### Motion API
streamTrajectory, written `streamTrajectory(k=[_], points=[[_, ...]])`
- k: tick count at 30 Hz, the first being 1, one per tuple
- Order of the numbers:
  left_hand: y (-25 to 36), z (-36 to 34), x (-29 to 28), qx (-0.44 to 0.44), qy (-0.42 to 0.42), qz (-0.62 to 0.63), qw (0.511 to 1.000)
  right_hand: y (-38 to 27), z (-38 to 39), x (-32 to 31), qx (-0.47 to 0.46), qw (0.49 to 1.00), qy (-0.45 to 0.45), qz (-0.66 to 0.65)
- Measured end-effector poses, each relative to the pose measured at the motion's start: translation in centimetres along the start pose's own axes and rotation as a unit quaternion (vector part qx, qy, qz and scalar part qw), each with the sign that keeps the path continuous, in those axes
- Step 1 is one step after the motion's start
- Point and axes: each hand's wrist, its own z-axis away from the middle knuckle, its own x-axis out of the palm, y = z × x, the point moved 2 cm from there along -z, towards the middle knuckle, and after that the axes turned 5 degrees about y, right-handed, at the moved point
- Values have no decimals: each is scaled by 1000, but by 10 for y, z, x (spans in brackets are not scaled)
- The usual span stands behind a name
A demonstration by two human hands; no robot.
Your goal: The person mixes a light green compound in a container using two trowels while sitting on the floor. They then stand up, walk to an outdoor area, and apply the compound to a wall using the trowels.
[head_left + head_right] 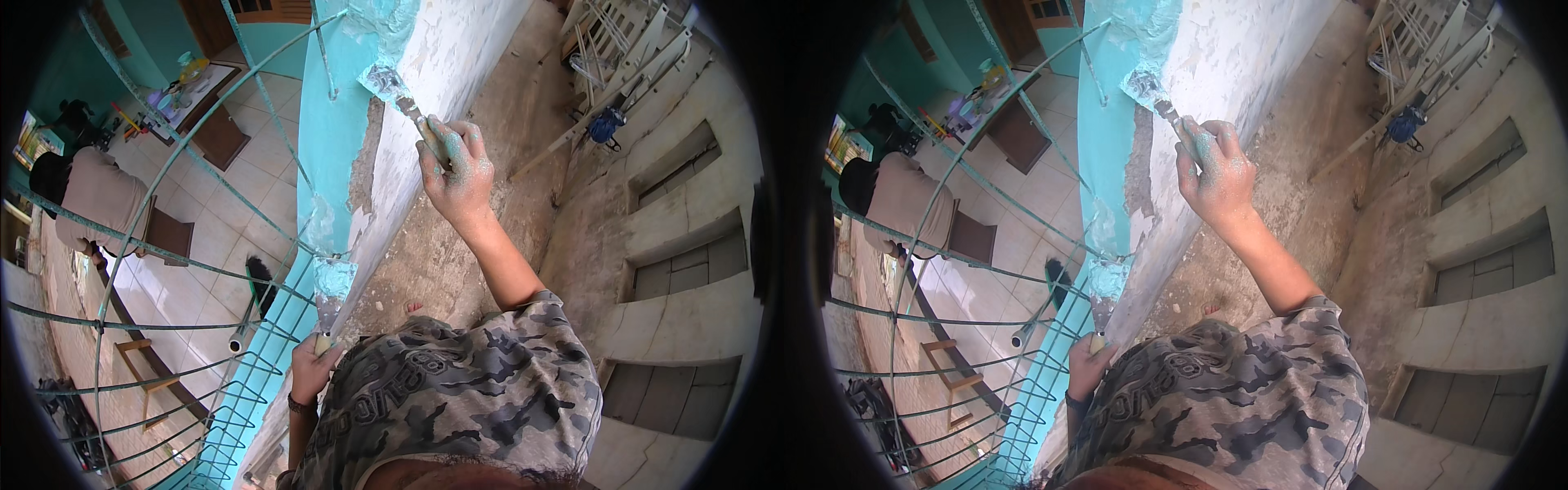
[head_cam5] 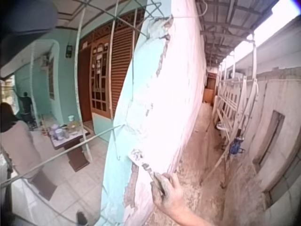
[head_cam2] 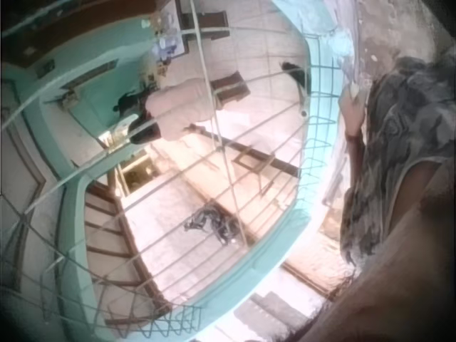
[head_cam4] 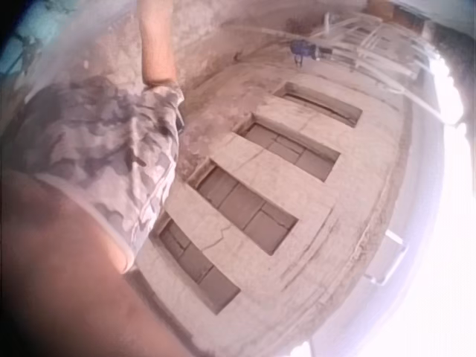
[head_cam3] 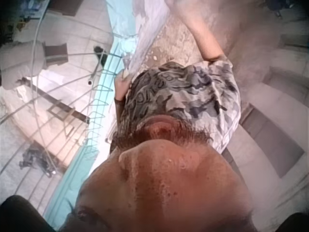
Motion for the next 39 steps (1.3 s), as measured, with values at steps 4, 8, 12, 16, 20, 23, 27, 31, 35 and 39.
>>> streamTrajectory(k=[4, 8, 12, 16, 20, 23, 27, 31, 35, 39], points=[[0, -2, 5, 4, -4, -6, 1000, -10, -33, -20, -127, 987, -58, 76], [1, -3, 14, 9, -11, -23, 1000, -29, -82, -33, -207, 958, -142, 137], [5, -4, 30, -8, -6, 0, 1000, -31, -112, -25, -270, 924, -204, 177], [14, 0, 46, -36, 7, 22, 999, -18, -118, -33, -264, 921, -229, 170], [16, 0, 57, -51, 18, 26, 998, 19, -112, -50, -259, 941, -187, 112], [14, 4, 60, -66, 35, 18, 997, 46, -91, -57, -164, 976, -139, 20], [15, 1, 70, -75, 43, 38, 996, 81, -24, -29, -9, 990, -59, -126], [32, 10, 77, -87, 57, 46, 993, 56, 42, 34, 88, 964, 9, -250], [26, 22, 71, -76, 74, 30, 994, 20, 58, 75, 109, 965, 56, -230], [18, 41, 51, -93, 100, 21, 990, -4, 64, 97, 168, 951, 76, -247]])
